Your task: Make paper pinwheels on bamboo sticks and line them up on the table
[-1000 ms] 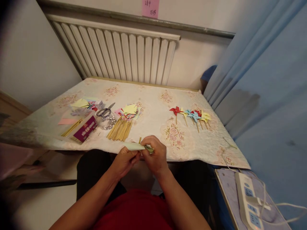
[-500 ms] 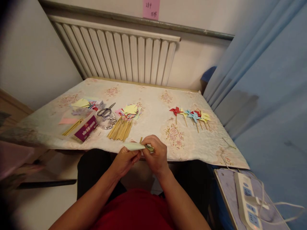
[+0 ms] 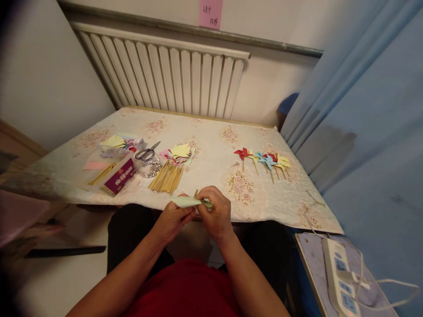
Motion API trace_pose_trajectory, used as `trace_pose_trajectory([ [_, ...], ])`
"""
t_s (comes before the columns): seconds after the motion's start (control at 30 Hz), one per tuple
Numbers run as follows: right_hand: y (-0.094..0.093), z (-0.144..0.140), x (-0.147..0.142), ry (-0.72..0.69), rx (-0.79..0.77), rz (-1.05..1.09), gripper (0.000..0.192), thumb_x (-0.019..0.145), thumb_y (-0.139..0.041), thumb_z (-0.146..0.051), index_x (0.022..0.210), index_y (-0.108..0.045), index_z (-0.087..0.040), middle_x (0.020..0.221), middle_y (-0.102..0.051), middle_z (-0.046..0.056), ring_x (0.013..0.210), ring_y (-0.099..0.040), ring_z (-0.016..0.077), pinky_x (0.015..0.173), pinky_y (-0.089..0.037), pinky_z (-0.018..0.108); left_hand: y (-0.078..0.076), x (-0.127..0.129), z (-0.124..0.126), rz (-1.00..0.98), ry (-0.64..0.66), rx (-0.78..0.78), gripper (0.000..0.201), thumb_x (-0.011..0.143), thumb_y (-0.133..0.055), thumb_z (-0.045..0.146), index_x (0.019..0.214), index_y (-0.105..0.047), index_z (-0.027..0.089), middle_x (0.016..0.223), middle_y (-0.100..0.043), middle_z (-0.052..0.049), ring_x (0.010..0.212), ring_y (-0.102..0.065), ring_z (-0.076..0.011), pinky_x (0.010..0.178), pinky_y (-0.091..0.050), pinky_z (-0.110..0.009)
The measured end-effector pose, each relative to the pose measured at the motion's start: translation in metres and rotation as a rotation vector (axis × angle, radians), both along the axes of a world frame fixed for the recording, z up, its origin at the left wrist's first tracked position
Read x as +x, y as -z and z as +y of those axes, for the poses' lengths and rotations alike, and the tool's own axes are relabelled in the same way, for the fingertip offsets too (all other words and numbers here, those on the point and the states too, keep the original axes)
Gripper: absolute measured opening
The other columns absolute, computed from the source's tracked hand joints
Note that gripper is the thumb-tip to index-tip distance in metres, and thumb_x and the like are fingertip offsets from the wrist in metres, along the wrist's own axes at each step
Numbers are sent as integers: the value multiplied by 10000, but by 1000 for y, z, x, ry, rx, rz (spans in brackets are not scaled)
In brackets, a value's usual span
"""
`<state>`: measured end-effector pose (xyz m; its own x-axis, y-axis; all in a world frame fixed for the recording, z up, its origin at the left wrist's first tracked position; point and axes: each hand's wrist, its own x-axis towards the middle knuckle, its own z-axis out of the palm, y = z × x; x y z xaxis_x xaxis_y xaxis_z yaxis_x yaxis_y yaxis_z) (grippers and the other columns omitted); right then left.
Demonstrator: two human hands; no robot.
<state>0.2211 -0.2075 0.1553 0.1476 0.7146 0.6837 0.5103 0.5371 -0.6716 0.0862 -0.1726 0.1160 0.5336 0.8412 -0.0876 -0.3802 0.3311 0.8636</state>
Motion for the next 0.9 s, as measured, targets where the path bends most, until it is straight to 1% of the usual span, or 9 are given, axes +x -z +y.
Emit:
trace_pose_trajectory([
  [0.23, 2, 0, 1, 15, -6, -2, 147, 765, -579, -77, 771, -602, -222, 767, -633, 3, 731, -606, 157, 681, -484, 293, 3, 1, 0, 11, -25, -6, 269, 722, -716, 307, 743, -490, 161, 586, -539, 46, 490, -364, -52, 491, -221, -215],
  [0.43, 1, 0, 1, 22, -26, 19, 154, 756, -578, -71, 760, -599, -223, 757, -628, 1, 727, -602, 159, 676, -480, 295, 1, 1, 1, 36, -14, -2, 264, 710, -710, 313, 743, -494, 164, 571, -531, 49, 474, -369, -52, 486, -224, -216],
  [0.7, 1, 0, 1, 22, -41, 38, 172, 738, -574, -50, 753, -601, -219, 756, -624, -5, 727, -598, 153, 681, -471, 288, 1, 2, 1, 11, -9, 0, 224, 726, -691, 256, 741, -487, 162, 571, -536, 51, 474, -359, -47, 483, -209, -217],
  [0.9, 0, -1, 1, 9, -76, 84, 164, 724, -575, -51, 739, -603, -213, 749, -621, -4, 718, -595, 149, 673, -468, 279, 6, 1, 3, 32, -13, 26, 198, 721, -690, 241, 754, -513, 159, 585, -551, 45, 490, -370, -54, 490, -220, -221],
])
